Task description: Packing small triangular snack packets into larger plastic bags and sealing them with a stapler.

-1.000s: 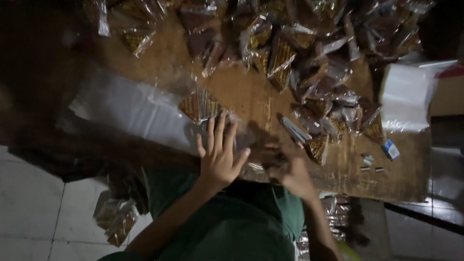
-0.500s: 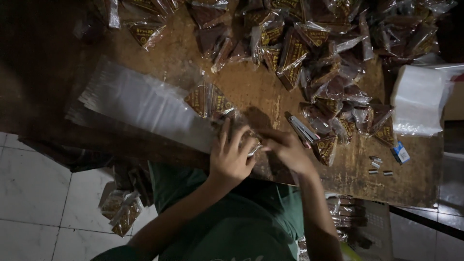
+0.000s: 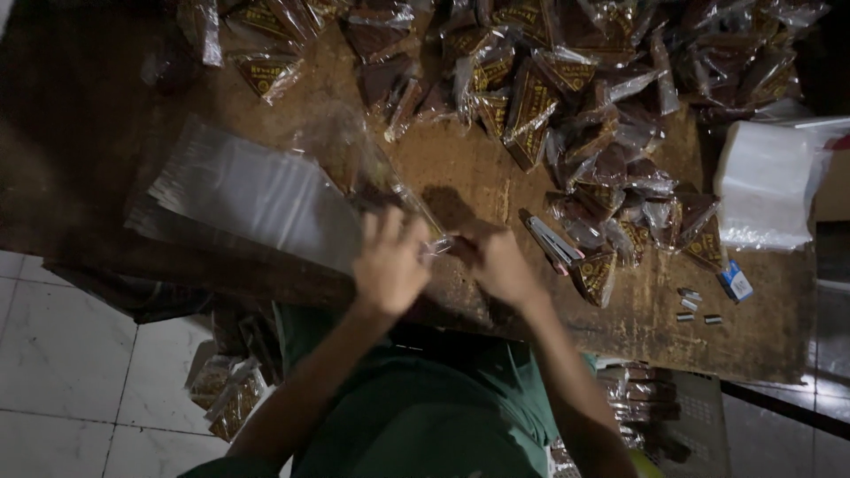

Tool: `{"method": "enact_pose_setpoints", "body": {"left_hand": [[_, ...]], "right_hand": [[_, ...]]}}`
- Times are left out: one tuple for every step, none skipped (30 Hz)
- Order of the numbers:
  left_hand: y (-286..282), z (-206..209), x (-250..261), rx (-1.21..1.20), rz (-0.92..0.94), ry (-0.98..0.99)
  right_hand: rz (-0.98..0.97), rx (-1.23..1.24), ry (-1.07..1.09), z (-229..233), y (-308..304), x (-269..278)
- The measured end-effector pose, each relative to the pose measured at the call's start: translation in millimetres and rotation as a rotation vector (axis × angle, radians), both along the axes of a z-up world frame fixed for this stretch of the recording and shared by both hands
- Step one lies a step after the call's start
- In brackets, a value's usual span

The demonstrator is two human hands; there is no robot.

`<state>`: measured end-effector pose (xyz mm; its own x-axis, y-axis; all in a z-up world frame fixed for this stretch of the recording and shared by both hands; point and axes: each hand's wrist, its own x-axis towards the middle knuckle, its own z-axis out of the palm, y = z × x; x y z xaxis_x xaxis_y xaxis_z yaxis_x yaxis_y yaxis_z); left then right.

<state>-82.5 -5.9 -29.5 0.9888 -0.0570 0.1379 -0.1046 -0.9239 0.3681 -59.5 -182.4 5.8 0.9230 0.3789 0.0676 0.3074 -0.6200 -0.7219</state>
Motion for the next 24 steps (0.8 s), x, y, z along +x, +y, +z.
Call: {"method": "enact_pose_setpoints", "body": {"left_hand": [[2, -6, 2, 0.000, -0.004, 0.006], [7, -11, 7, -0.001, 0.096, -0.036], [12, -16, 13, -0.001, 0.196, -0.078], [15, -23, 12, -0.007, 0.196, -0.077], [18, -31, 12, 0.006, 0.213, -0.081], [25, -37, 15, 0.027, 0.227, -0.090], [26, -35, 15, 0.029, 0.224, -0.095], [26, -34, 11, 0.037, 0.146, -0.001], [26, -33, 6, 0.045, 0.067, 0.092], [23, -49, -4, 0.046, 0.068, 0.101], [21, -64, -14, -0.021, -0.027, 0.069], [17, -78, -14, -0.089, -0.126, 0.017], [12, -82, -20, -0.089, -0.129, 0.007], [7, -85, -27, -0.050, -0.198, -0.242], [3, -89, -33, -0.009, -0.266, -0.491], [3, -75, -40, -0.006, -0.264, -0.496], [3, -62, -46, -0.067, -0.324, -0.412], [0, -49, -52, -0.133, -0.378, -0.328], [1, -38, -47, -0.136, -0.371, -0.335], [4, -27, -48, -0.116, -0.325, -0.311], [7, -17, -49, -0.095, -0.279, -0.286], [7, -14, -42, -0.102, -0.281, -0.281], [7, -12, -36, -0.091, -0.236, -0.298], [10, -9, -27, -0.073, -0.192, -0.320]], "right_hand": [[-0.004, 0.000, 0.006, -6, -2, -14], [0.031, -0.010, -0.070, -11, -2, -25], [0.065, -0.021, -0.145, -16, -2, -36], [0.065, -0.026, -0.145, -3, -2, -37], [0.075, -0.054, -0.100, 10, -2, -38], [0.082, -0.074, -0.061, 22, 1, -37], [0.078, -0.072, -0.066, 21, -4, -22], [-0.033, -0.111, -0.073, 21, -9, -12], [-0.144, -0.150, -0.081, 20, -14, -2], [-0.141, -0.150, -0.072, 15, -24, 16], [-0.295, -0.209, -0.083, 11, -34, 34], [-0.455, -0.265, -0.113, 10, -44, 59], [-0.459, -0.264, -0.123, -20, -61, 84], [-0.466, -0.593, -0.269, -50, -77, 109], [-0.467, -0.922, -0.415, -80, -92, 136], [-0.467, -0.919, -0.420, -81, -86, 138], [-0.559, -0.826, -0.307, -81, -80, 141], [-0.643, -0.737, -0.198, -81, -76, 146], [-0.638, -0.739, -0.207, -68, -72, 149], [-0.643, -0.692, -0.057, -57, -68, 144], [-0.646, -0.642, 0.093, -46, -64, 140], [-0.647, -0.650, 0.097, -53, -65, 141], [-0.679, -0.633, 0.048, -60, -65, 142], [-0.713, -0.609, -0.006, -67, -63, 145]]}}
